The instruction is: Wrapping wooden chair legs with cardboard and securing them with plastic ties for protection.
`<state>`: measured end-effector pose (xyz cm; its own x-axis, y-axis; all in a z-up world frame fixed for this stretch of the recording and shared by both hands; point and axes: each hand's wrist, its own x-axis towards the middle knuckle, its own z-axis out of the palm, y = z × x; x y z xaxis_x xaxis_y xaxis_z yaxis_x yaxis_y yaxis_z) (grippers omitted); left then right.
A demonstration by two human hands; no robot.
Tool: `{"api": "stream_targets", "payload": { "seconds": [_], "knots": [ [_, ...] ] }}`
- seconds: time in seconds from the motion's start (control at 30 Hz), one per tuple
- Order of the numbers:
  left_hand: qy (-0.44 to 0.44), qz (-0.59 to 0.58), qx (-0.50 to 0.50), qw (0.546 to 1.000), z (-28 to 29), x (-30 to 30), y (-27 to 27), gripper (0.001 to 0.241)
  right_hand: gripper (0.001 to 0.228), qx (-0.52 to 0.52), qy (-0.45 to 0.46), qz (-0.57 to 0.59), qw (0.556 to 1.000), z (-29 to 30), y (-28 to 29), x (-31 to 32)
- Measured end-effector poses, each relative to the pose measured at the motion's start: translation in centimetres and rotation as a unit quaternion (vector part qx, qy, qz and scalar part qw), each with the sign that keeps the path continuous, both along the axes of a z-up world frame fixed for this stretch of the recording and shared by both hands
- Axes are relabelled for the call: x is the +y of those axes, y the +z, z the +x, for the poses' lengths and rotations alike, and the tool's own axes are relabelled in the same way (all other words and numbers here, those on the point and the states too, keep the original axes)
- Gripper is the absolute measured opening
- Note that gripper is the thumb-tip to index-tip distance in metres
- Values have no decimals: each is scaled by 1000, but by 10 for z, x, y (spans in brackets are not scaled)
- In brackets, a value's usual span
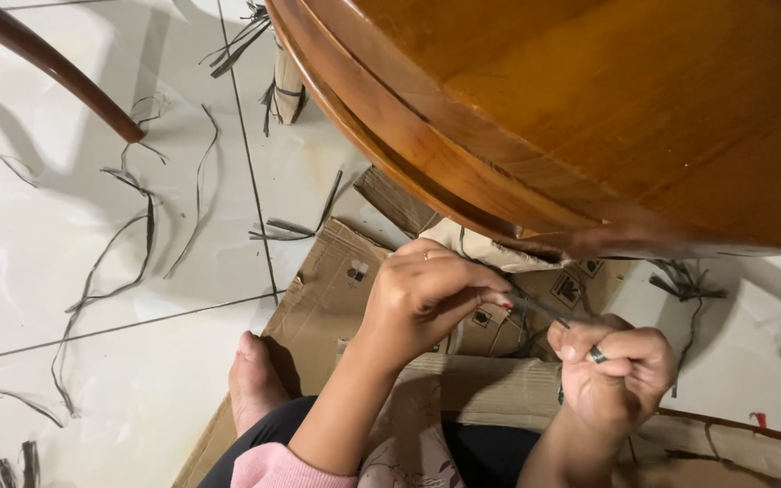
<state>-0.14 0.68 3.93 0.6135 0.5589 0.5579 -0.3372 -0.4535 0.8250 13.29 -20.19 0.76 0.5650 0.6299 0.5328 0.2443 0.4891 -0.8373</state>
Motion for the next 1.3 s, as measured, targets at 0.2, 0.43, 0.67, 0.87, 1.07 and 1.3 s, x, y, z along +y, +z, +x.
{"api": "stream_targets", "payload": {
  "seconds": [0.2,0.43,0.67,0.87,1.07,1.3],
  "knots": [
    [-26,55,28,998,-16,21,4,11,4,79,52,37,995,17,-11,18],
    [-50,67,15,996,-20,25,13,10,19,-255,-184,-150,937,24,-56,12],
    [-82,-42,62,994,-26,21,18,34,25,-258,-263,-250,895,-22,-11,48],
    [72,8,-12,997,-6,5,-11,8,6,-289,-267,-215,894,-22,3,54],
    [70,15,148,986,-17,0,15,12,23,-232,-225,-297,899,-29,9,40],
    [-11,196,132,972,-21,-2,31,12,34,-56,-128,-278,950,-29,-1,22]
  ]
}}
